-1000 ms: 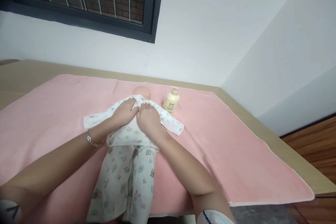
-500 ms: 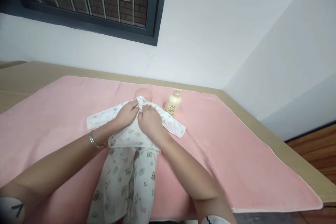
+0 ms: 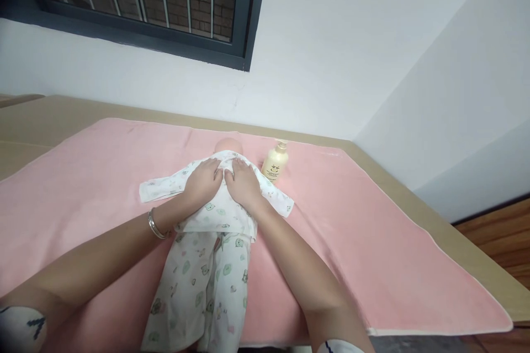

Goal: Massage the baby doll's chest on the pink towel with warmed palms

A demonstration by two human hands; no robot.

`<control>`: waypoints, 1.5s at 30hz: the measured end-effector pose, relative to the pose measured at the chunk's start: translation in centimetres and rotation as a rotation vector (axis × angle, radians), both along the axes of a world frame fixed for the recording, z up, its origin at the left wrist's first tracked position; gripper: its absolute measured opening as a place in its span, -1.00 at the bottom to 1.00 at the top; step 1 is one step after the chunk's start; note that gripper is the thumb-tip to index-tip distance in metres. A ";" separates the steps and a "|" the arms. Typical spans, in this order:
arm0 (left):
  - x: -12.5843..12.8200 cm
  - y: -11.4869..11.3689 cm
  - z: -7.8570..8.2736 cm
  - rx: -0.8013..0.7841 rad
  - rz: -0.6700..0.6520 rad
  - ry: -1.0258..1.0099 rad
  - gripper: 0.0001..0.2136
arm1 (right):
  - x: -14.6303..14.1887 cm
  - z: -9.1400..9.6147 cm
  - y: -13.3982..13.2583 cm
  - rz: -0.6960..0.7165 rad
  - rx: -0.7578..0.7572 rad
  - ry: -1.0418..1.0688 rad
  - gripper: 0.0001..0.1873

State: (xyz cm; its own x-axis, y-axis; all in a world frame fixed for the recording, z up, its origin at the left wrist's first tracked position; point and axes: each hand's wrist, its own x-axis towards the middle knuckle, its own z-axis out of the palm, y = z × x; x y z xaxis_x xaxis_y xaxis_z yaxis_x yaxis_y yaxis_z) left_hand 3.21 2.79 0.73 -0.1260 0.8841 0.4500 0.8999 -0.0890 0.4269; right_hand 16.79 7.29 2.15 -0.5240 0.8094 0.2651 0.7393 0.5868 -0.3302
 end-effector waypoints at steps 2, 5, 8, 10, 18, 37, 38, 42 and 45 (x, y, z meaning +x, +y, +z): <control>0.3 -0.4 0.4 -0.027 0.019 0.044 -0.64 | 0.0 0.1 0.0 0.001 -0.008 -0.011 -0.42; 0.3 -0.6 0.8 -0.035 0.021 0.065 -0.68 | 0.1 0.6 -0.4 0.013 -0.016 -0.031 -0.43; -0.4 -0.3 1.1 -0.068 -0.008 0.046 -0.70 | -0.1 1.4 -1.9 0.010 -0.036 -0.025 -0.49; -0.9 0.1 1.3 -0.110 -0.016 0.020 -0.69 | -0.3 2.0 -3.2 0.007 -0.052 -0.019 -0.53; 0.9 -1.2 0.6 -0.024 -0.045 0.195 -0.61 | 0.5 2.0 -0.7 0.024 -0.123 0.109 -0.61; 1.1 -1.1 1.0 0.014 -0.170 0.121 -0.62 | 0.6 1.5 0.2 0.016 -0.023 -0.025 -0.52; 1.0 -1.1 1.1 0.010 -0.176 0.094 -0.63 | 0.5 1.5 0.1 0.006 -0.016 -0.040 -0.51; -0.8 0.1 1.9 -0.047 -0.206 -0.088 -0.69 | -0.2 1.8 -2.5 0.011 0.055 -0.119 -0.50; -1.9 1.0 2.0 -0.099 -0.210 -0.177 -0.70 | -0.5 2.1 -4.1 0.030 0.081 -0.137 -0.52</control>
